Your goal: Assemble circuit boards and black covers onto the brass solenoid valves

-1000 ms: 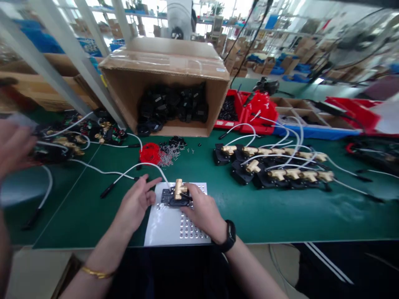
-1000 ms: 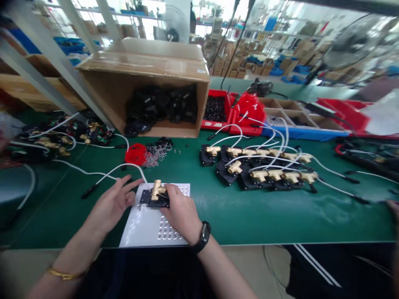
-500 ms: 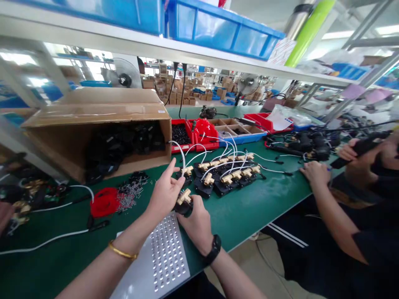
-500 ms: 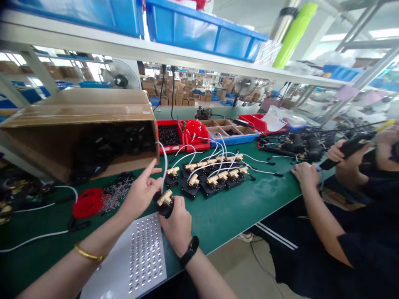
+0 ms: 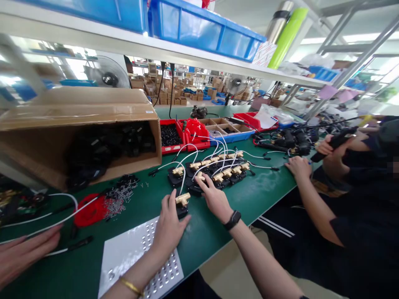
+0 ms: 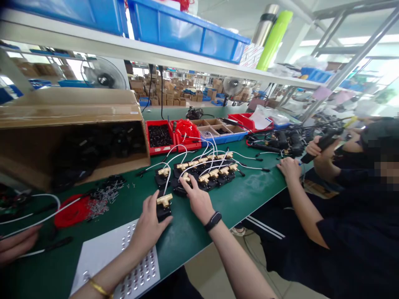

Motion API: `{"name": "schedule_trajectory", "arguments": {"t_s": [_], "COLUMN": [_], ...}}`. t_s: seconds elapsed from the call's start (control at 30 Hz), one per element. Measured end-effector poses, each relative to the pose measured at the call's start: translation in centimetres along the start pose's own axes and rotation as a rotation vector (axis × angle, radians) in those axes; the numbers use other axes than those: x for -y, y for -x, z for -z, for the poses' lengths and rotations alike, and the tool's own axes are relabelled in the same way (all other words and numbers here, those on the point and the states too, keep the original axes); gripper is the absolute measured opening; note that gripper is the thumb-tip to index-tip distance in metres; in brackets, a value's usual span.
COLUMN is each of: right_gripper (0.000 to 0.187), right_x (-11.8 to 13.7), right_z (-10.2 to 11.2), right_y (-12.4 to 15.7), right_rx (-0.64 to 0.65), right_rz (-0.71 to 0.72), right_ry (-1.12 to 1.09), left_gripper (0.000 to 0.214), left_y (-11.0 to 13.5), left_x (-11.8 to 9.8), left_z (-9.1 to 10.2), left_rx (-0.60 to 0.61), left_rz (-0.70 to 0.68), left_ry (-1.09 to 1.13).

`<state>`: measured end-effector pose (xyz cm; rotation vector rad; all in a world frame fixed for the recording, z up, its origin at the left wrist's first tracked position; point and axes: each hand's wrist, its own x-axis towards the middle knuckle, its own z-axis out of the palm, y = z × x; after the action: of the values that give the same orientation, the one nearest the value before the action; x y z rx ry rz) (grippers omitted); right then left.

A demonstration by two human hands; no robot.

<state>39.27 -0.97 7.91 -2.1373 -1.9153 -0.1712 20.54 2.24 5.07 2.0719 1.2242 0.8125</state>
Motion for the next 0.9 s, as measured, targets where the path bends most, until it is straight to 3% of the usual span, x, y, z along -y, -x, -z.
{"name": "schedule_trajectory", "arguments": {"t_s": [0.1, 0.33, 0.47, 0.6, 0.7, 0.83, 0.9], "right_gripper": [0.067, 0.06, 0.063, 0.065, 0.052, 0.049, 0.052], "right_x": [0.5, 2.8, 2.0, 0.7, -1.4, -7.4, -11.0], "right_z": [-0.3, -0.5, -1.0, -1.8, -2.2, -1.4, -0.7], "right_y": [-0.6, 2.5, 2.0, 2.1, 3.2, 3.9, 3.2], "right_rx": [0.029, -0.028, -0.054, -0.116, -0.315, -0.65, -0.678], "right_rz": [-0.013, -0.095, -0.198, -0.25, -0.301, -0.717, -0.866], "right_ry": [0.038, -0.018, 0.016, -0.067, -0.277, -0.603, -0.7], "left_gripper": [0.066, 0.065, 0.065, 0.064, 0.063, 0.066, 0.065], "left_y": [-1.0, -2.3, -3.7, -4.0, -3.4, -3.0, -3.0], "left_x": [0.8, 2.2, 1.8, 1.2, 0.9, 0.2, -0.3], "left_z": [-0.6, -1.7, -3.4, -4.3, -4.6, -5.3, -5.9], "left_rx": [0.038, 0.065, 0.115, 0.115, 0.085, 0.042, 0.01], "left_rz": [-0.027, -0.097, -0.181, -0.148, -0.099, -0.026, 0.001], "left_ry": [-0.04, -0.02, -0.016, -0.012, 0.004, -0.039, -0.057]}}
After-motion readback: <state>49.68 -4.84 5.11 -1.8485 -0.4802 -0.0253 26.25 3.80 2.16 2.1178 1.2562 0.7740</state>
